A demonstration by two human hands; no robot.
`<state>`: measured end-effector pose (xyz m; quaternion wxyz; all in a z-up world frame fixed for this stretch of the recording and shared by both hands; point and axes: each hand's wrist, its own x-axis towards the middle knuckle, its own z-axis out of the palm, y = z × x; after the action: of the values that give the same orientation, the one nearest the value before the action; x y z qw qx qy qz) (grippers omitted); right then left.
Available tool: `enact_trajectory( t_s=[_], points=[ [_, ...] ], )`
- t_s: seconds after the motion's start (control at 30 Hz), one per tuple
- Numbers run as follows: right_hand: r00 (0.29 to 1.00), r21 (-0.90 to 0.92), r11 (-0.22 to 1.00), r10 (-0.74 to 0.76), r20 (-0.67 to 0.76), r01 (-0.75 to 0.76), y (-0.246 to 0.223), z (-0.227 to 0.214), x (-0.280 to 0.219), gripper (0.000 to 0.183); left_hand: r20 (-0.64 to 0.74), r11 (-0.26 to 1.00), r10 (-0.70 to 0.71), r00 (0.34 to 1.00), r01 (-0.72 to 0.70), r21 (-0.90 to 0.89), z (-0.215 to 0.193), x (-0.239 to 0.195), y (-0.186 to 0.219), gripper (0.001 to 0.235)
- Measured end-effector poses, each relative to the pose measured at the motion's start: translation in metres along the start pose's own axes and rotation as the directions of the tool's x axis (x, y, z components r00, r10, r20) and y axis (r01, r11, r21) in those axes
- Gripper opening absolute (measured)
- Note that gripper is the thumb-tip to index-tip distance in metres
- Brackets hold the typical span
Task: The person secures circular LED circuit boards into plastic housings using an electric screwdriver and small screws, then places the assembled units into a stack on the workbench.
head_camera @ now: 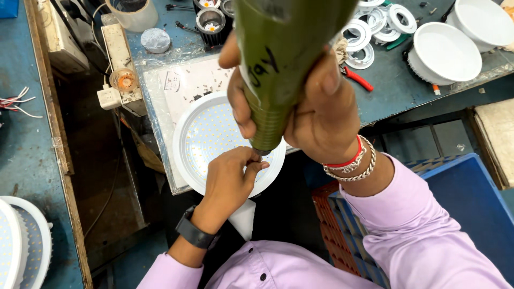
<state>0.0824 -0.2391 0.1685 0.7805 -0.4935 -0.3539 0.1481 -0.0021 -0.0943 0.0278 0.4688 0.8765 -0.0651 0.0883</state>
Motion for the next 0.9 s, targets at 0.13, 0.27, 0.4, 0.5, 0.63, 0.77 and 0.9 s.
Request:
enact_trajectory(
  t_s=[0.13,0.27,0.4,0.5,0.63,0.77,0.9],
  points=[
    [0.998,-0.029,1.000,-0.007,-0.070,0.005,0.014,-0.012,-0.009,0.096,0.109,1.000,-0.002,0.994,0.001,0.010,0.009,0.005,-0.001,0.033],
    [0.992,-0.012,1.000,0.012,-0.126,-0.014,0.032,-0.024,-0.017,0.094,0.241,0.993,0.078,0.967,-0.097,0.065,0.015,0.007,-0.002,0.074],
    [0.992,0.027,0.998,0.067,-0.111,-0.064,0.043,-0.031,-0.028,0.094,0.286,0.983,0.022,0.958,-0.072,0.166,0.021,0.007,-0.005,0.072],
    [0.991,0.033,0.996,0.085,-0.107,-0.082,0.048,-0.033,-0.034,0.095,0.281,0.977,-0.031,0.959,-0.030,0.211,0.027,0.007,-0.009,0.062],
    [0.989,0.084,0.989,0.128,-0.079,-0.122,0.048,-0.034,-0.040,0.096,0.265,0.982,-0.026,0.964,-0.024,0.185,0.029,0.006,-0.013,0.062],
    [0.990,0.099,0.988,0.123,-0.072,-0.115,0.050,-0.037,-0.041,0.097,0.249,0.986,-0.015,0.968,-0.027,0.165,0.029,0.007,-0.014,0.064],
    [0.989,0.110,0.986,0.133,-0.059,-0.126,0.052,-0.040,-0.040,0.096,0.246,0.989,-0.017,0.969,-0.020,0.146,0.029,0.007,-0.015,0.064]
  ],
)
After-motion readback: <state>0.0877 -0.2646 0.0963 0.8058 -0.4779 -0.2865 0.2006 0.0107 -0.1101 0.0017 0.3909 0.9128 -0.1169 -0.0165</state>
